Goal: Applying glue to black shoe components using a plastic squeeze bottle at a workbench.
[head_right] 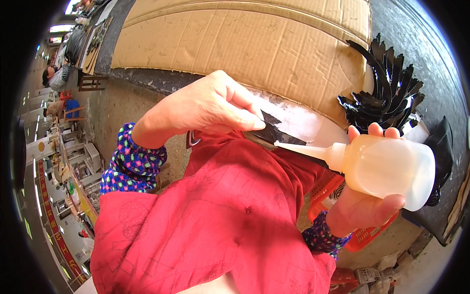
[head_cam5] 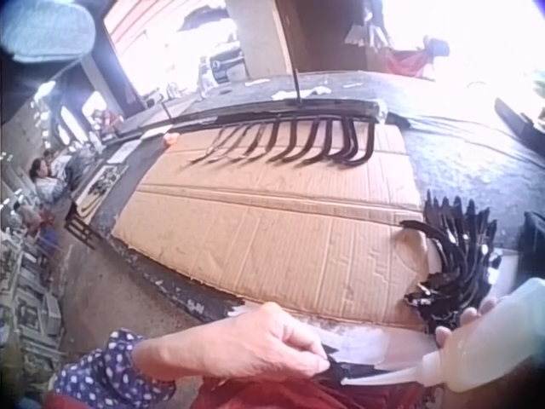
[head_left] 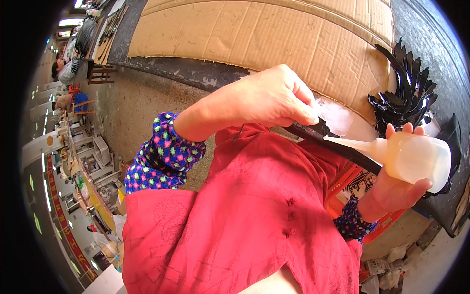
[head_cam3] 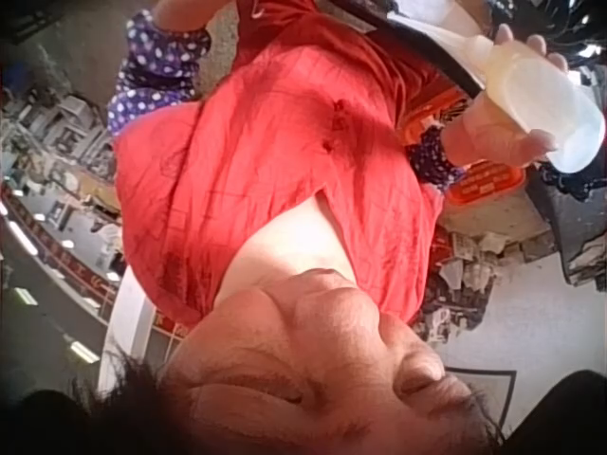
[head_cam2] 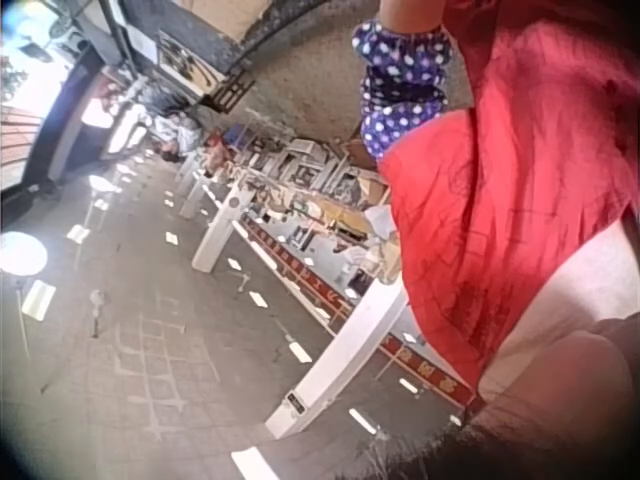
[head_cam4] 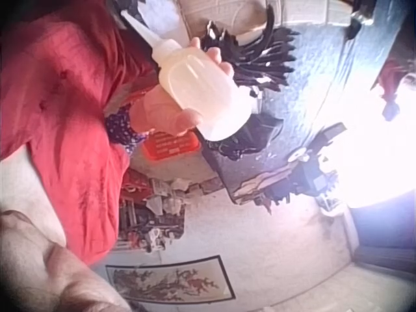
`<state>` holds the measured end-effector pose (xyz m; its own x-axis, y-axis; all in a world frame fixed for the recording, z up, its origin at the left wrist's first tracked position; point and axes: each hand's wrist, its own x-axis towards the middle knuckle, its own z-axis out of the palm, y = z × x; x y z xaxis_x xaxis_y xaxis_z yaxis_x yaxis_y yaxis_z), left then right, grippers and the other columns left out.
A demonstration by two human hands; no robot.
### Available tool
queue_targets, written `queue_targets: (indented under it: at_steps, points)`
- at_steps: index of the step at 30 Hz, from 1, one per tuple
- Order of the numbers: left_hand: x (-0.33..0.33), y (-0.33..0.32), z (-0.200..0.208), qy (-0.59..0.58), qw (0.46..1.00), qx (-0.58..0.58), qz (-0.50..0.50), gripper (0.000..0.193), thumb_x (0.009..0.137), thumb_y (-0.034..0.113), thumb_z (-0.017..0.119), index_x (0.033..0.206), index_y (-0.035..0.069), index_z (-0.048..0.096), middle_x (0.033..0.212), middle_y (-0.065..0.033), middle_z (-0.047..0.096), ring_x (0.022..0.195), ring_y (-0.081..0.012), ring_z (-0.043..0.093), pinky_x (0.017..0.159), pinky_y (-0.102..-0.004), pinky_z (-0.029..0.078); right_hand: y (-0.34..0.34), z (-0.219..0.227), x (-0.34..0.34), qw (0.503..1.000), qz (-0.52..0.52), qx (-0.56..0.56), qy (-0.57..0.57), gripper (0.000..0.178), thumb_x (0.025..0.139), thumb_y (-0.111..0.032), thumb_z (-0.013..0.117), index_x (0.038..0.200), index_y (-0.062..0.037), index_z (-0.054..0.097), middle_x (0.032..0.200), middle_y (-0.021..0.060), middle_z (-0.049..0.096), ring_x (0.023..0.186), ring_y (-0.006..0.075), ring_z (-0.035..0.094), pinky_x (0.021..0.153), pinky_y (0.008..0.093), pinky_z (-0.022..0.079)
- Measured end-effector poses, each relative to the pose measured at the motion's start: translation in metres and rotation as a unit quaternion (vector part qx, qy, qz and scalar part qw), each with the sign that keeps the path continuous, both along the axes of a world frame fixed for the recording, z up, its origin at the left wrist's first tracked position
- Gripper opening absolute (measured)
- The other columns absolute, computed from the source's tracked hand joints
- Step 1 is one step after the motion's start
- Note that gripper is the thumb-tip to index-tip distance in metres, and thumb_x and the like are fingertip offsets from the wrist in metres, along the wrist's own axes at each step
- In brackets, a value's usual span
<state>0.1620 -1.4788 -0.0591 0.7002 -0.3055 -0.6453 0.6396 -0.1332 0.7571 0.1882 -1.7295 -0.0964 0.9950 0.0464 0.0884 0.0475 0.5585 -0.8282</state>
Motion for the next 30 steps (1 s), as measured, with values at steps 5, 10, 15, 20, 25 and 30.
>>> queue_targets:
  at_steps: [5, 10, 15, 20, 25, 30]
  points:
    - [-0.002, 0.004, 0.003, 0.006, 1.000, 0.029, 0.006, 0.014, 0.076, 0.015, 0.061, 0.077, 0.001, 0.063, 0.055, 0.0066, 0.046, 0.045, 0.0011, 0.035, 0.040, -0.0158, 0.023, -0.002, -0.002, 0.002, 1.000, -0.012, -0.007, 0.002, 0.077, 0.073, -0.049, 0.057, 0.123, 0.0035, 0.032, 0.123, 0.0214, 0.038, 0.115, 0.0365, 0.037, 0.093, 0.0581, 0.028]
    - [-0.006, 0.007, 0.000, -0.006, 0.999, 0.031, -0.010, 0.014, 0.076, 0.014, 0.061, 0.075, 0.000, 0.063, 0.057, 0.0055, 0.049, 0.050, 0.0005, 0.039, 0.044, -0.0158, 0.028, 0.008, 0.002, 0.004, 0.999, -0.027, 0.034, -0.002, 0.077, 0.074, -0.049, 0.057, 0.123, 0.0034, 0.031, 0.123, 0.0208, 0.039, 0.116, 0.0366, 0.037, 0.094, 0.0584, 0.027]
    - [-0.006, 0.007, 0.002, -0.011, 1.000, 0.022, -0.008, 0.014, 0.076, 0.013, 0.061, 0.075, 0.000, 0.063, 0.058, 0.0049, 0.050, 0.051, -0.0002, 0.041, 0.045, -0.0164, 0.031, 0.014, 0.002, 0.005, 0.999, -0.001, 0.038, 0.011, 0.077, 0.074, -0.048, 0.058, 0.124, 0.0035, 0.030, 0.123, 0.0205, 0.038, 0.116, 0.0371, 0.036, 0.094, 0.0586, 0.027]
    - [-0.006, 0.010, 0.003, -0.013, 1.000, 0.019, -0.007, 0.013, 0.076, 0.013, 0.060, 0.074, 0.000, 0.063, 0.057, 0.0043, 0.050, 0.049, -0.0013, 0.041, 0.044, -0.0173, 0.030, 0.014, 0.002, 0.007, 0.999, 0.026, 0.045, 0.008, 0.076, 0.074, -0.047, 0.057, 0.124, 0.0036, 0.030, 0.124, 0.0202, 0.037, 0.116, 0.0368, 0.036, 0.094, 0.0582, 0.027]
    - [0.000, 0.021, 0.018, -0.025, 0.999, 0.006, 0.029, 0.018, 0.080, 0.020, 0.060, 0.075, 0.002, 0.062, 0.053, 0.0066, 0.044, 0.043, 0.0002, 0.033, 0.039, -0.0172, 0.022, 0.005, -0.004, 0.010, 0.994, 0.092, 0.051, 0.029, 0.077, 0.072, -0.043, 0.062, 0.124, 0.0021, 0.029, 0.122, 0.0182, 0.038, 0.113, 0.0346, 0.038, 0.093, 0.0565, 0.030]
    - [0.037, 0.056, 0.028, -0.140, 0.973, -0.019, 0.182, 0.025, 0.089, 0.028, 0.043, 0.089, 0.004, 0.051, 0.051, 0.0025, 0.041, 0.039, -0.0030, 0.034, 0.036, -0.0164, 0.026, -0.017, -0.007, 0.023, 0.997, 0.049, 0.058, 0.011, 0.074, 0.075, -0.043, 0.059, 0.125, 0.0012, 0.028, 0.124, 0.0185, 0.037, 0.115, 0.0348, 0.037, 0.094, 0.0569, 0.028]
